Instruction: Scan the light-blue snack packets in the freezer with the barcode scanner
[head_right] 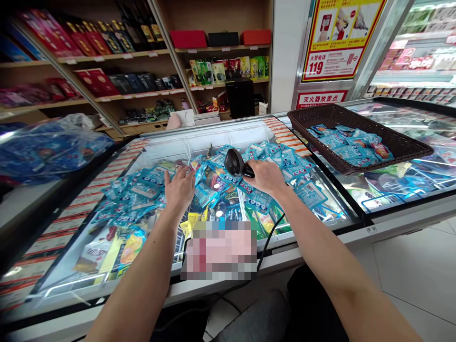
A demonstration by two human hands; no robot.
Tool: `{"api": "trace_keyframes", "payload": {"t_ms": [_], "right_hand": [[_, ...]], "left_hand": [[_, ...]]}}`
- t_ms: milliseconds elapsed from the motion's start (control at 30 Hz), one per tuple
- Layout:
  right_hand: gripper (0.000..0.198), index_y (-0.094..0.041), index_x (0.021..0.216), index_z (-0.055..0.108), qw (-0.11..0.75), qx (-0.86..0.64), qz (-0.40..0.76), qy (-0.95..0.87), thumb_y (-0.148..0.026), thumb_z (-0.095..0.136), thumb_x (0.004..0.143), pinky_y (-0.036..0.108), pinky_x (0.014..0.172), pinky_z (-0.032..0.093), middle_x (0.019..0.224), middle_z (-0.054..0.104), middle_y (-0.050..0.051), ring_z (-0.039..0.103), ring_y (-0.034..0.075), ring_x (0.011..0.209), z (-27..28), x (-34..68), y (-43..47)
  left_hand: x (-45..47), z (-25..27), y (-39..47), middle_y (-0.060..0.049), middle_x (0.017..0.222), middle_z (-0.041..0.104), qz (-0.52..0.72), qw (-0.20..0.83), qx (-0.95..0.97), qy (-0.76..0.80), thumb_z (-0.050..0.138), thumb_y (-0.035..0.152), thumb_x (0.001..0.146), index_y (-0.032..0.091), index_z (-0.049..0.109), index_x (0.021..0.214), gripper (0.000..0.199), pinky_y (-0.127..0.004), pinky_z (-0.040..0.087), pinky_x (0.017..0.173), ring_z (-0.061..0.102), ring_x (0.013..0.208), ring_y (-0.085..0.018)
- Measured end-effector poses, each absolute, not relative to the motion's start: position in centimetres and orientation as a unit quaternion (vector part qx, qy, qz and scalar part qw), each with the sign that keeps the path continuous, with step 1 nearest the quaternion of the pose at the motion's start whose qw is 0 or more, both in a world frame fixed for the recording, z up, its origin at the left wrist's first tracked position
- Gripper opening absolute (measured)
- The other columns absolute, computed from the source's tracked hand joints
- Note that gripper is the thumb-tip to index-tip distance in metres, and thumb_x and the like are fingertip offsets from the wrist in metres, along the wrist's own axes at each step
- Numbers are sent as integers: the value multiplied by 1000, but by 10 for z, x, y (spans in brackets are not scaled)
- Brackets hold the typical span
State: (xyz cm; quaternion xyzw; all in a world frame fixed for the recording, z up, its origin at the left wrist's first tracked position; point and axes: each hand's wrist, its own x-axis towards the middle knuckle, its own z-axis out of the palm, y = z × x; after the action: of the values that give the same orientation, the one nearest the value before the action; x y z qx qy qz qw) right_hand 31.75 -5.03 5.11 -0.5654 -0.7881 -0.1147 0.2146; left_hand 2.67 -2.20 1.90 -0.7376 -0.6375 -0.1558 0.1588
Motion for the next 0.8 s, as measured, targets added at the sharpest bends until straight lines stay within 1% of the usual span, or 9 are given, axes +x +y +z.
{"api": "trace_keyframes", "payload": {"t_ms": [100, 133, 200, 267, 333, 500, 800], "right_hand": [[34, -21, 105, 63, 207, -567, -117, -789, -46, 53, 84, 31, 62, 38, 92, 72, 6, 65, 23, 81, 52, 317, -51], [34, -21, 105, 63, 203, -568, -116, -789, -46, 53, 84, 31, 62, 38, 92, 71, 7, 65, 23, 81, 52, 316, -52], [34, -21, 106, 63, 198, -568, -112, -791, -45, 53, 85, 31, 63, 38, 93, 71, 7, 65, 23, 82, 52, 316, -53], [34, -20, 107, 63, 196, -568, -106, -793, -43, 52, 85, 30, 65, 39, 94, 71, 7, 65, 23, 83, 53, 316, -53], [34, -20, 108, 63, 197, -566, -102, -794, -43, 52, 85, 30, 66, 40, 95, 71, 7, 64, 22, 84, 53, 317, -53], [34, -20, 105, 63, 203, -569, -102, -790, -44, 53, 84, 30, 67, 40, 94, 72, 7, 65, 22, 83, 54, 319, -52], [36, -20, 108, 63, 224, -571, -98, -784, -45, 55, 83, 30, 68, 41, 95, 72, 7, 65, 23, 84, 53, 323, -50]], "left_hand": [[27, 16, -25, -12, 147, 41, -186, 179, -693, -673, 30, 42, 93, 22, 55, 129, 48, -63, 7, 113, 25, 142, -33], [27, 15, -26, -13, 147, 41, -186, 177, -680, -687, 30, 45, 93, 22, 55, 129, 50, -65, 8, 111, 24, 141, -36], [25, 14, -27, -14, 142, 46, -176, 167, -665, -706, 29, 48, 93, 22, 57, 127, 52, -68, 11, 109, 27, 139, -38], [24, 13, -26, -15, 137, 51, -163, 161, -663, -712, 28, 49, 93, 21, 59, 124, 52, -69, 14, 107, 29, 138, -39], [23, 14, -26, -15, 135, 53, -154, 159, -665, -713, 28, 48, 93, 21, 60, 123, 52, -69, 16, 106, 30, 137, -40], [22, 18, -27, -14, 136, 53, -133, 153, -670, -714, 27, 45, 94, 22, 59, 123, 49, -69, 17, 106, 31, 137, -39], [5, 21, -34, -14, 140, 49, -113, 154, -689, -699, 27, 42, 94, 21, 56, 126, 48, -67, 16, 108, 29, 139, -37]]}}
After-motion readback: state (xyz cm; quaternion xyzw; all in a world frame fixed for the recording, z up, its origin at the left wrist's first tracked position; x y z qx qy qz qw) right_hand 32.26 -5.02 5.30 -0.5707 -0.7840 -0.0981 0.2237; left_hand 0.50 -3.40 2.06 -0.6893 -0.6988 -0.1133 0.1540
